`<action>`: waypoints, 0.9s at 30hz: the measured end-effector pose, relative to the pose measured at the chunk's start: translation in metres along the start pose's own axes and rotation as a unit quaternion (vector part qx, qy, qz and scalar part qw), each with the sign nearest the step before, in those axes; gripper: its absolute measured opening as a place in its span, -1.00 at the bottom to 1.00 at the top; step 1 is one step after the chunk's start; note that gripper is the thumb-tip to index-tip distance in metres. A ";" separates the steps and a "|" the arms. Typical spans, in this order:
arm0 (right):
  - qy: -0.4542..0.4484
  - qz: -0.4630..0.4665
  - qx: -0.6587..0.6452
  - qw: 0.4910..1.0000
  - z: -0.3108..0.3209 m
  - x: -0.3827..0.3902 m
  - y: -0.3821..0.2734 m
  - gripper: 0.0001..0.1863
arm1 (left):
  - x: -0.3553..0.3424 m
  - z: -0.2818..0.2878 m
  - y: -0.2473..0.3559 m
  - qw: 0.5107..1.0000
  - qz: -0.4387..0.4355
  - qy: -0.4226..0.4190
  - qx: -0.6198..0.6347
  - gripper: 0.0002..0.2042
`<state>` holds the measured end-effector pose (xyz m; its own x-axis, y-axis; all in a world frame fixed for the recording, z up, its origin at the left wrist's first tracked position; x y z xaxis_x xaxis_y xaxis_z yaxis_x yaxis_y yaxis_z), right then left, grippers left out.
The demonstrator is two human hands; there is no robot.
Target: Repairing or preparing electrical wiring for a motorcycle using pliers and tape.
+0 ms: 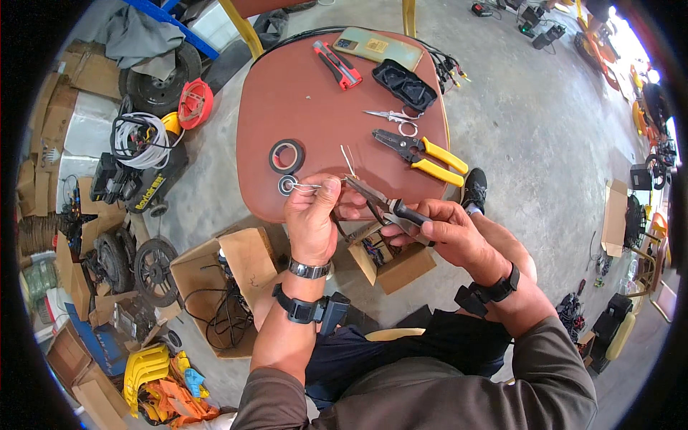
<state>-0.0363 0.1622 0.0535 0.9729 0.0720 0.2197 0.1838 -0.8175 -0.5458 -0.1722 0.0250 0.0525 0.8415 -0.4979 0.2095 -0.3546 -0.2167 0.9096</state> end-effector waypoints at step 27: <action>0.013 0.036 0.260 0.965 -0.051 0.005 -0.056 -0.39 | 0.011 -0.010 0.007 0.997 -0.045 -0.022 -0.058 -0.89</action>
<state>-0.0485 0.1797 0.1265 0.9832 0.0070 0.1826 0.1684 -0.4231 -0.8903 -0.1617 0.0265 0.0650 0.8484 -0.5173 0.1127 -0.2275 -0.1640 0.9599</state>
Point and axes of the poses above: each hand's wrist, its own x-axis away from the middle knuckle, its own z-axis out of the back of the hand, y = z × x, the point moved 9 cm from there along -x, towards the middle knuckle, and after that the axes turned 10 degrees about -x, right-handed, at the moved point
